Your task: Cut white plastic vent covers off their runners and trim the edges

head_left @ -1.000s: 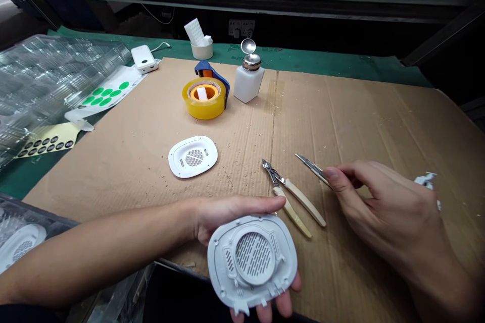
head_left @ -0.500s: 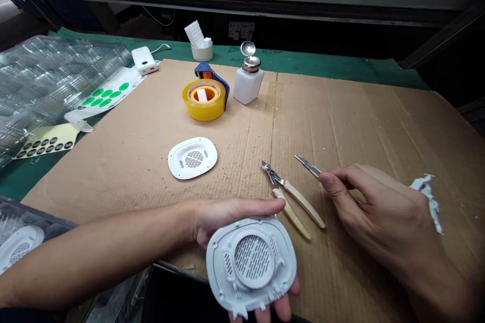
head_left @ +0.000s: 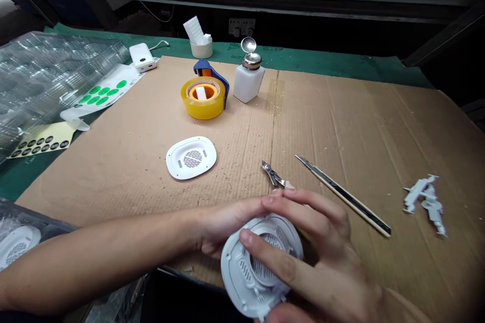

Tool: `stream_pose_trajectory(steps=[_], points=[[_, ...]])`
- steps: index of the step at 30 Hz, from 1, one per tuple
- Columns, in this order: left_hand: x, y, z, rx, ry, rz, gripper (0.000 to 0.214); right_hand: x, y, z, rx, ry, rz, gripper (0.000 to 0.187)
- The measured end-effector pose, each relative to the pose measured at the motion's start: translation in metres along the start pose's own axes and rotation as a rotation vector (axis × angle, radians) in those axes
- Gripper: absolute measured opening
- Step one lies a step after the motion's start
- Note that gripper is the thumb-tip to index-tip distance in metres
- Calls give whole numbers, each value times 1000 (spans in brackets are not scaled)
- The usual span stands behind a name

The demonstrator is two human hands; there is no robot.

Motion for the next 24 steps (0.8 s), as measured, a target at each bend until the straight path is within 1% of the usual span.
stream_pose_trajectory(steps=[3,6,9,11,14,16,19,22,24], points=[[-2,-1,0,24,-32,-33,61,-4,3,0,1,8,33,53],[-2,-1,1,36,-1,-48,64,-1,3,-1,-60,77,-9,42],[2,1,6,26,44,-60,71,1,2,-1,-106,111,-66,37],[4,2,8,4,48,-31,73,1,1,-2,-113,122,-79,36],[3,3,9,-4,47,56,79,1,-1,-2,-90,122,-88,34],[1,2,9,5,50,101,84,0,-3,-2,-73,103,-94,36],[-2,1,6,19,66,118,87,-3,-5,-3,-62,72,-93,41],[-2,0,4,11,82,47,80,-6,-5,-5,-60,68,-56,51],[0,0,2,-15,99,-31,74,-9,-4,-8,-49,88,24,56]])
Point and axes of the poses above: each hand's wrist, its own y-axis towards the middle knuckle, its own x-axis out of the back of the hand, z = x × y, the point moved 5 cm from there along y, towards the middle knuckle, and after that the axes turned 12 degrees about y, right-handed, at the moved point
